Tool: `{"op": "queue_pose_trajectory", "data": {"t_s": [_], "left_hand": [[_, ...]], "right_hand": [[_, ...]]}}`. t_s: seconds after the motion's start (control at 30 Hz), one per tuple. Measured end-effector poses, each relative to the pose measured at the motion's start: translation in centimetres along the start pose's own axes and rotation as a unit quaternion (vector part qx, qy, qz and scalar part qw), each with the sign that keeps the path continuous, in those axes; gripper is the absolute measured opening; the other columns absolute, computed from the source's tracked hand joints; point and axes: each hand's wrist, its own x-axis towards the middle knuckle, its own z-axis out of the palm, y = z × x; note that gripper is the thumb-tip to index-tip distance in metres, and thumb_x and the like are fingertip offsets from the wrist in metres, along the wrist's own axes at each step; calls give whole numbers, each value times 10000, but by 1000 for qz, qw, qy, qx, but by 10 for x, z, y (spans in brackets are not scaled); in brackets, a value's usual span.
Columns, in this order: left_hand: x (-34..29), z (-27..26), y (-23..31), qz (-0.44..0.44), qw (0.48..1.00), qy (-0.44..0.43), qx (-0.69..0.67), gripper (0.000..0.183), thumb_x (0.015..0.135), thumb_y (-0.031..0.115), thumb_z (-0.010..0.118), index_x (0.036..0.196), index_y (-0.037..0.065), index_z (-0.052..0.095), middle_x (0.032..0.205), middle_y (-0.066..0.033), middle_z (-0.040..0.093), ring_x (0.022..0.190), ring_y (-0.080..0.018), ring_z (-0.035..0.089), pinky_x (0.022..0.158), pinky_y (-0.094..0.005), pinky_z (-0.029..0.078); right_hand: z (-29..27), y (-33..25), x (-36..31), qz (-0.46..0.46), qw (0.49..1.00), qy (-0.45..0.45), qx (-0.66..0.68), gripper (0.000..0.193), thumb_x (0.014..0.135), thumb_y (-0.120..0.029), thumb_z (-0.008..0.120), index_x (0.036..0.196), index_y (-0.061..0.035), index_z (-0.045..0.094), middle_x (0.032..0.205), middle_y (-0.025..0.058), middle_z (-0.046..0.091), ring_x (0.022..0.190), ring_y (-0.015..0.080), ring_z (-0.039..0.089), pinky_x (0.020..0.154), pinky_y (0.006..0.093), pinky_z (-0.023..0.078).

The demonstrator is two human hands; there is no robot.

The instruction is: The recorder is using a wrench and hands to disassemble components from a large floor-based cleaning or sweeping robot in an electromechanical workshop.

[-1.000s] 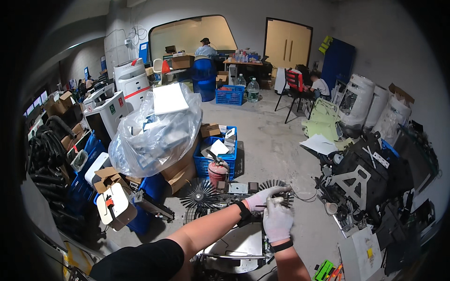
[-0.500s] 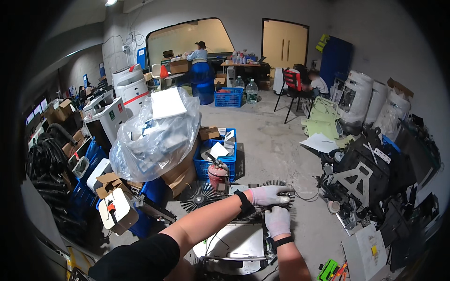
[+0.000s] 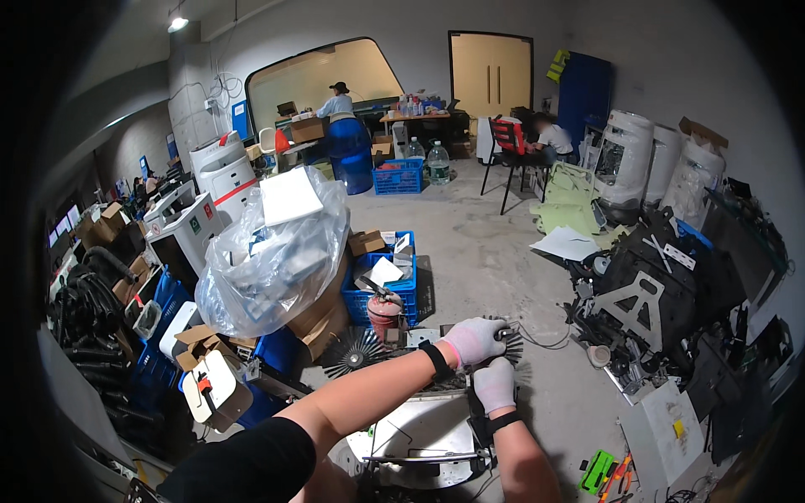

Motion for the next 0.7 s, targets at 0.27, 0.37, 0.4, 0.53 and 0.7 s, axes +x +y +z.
{"op": "queue_pose_trajectory", "data": {"t_s": [0.27,0.37,0.4,0.53,0.7], "left_hand": [[17,3,-21,-7,998,25,-51,439,797,282,573,1154,32,628,1030,-237,660,982,-396,623,881,-434,491],[28,2,-34,-34,996,35,-74,405,805,264,572,1134,40,645,1054,-234,656,1001,-391,619,896,-422,486],[27,-1,-34,-34,996,36,-72,405,805,264,572,1134,40,645,1054,-234,656,1001,-391,619,896,-422,486],[24,1,-29,-28,996,29,-78,412,802,269,574,1139,41,642,1041,-235,659,995,-392,621,885,-433,488],[22,0,-30,-4,999,18,-45,405,825,289,542,1127,40,646,1015,-251,660,983,-406,621,883,-443,486]], "right_hand": [[-9,-21,-2,-57,970,102,211,217,836,42,559,1049,11,529,962,104,641,789,184,624,702,324,494],[-19,-19,4,124,891,80,429,121,912,-24,554,1029,-33,523,854,71,597,683,128,597,556,252,505],[-24,-23,6,122,891,80,430,121,912,-24,554,1029,-33,523,854,71,597,683,128,597,556,252,505],[-25,-24,14,154,805,-74,569,167,909,-35,555,1076,-31,557,866,27,618,668,139,614,522,214,498],[-28,-31,15,98,911,-69,394,145,903,-40,499,1032,-23,565,827,77,634,587,158,614,487,265,507]]}}
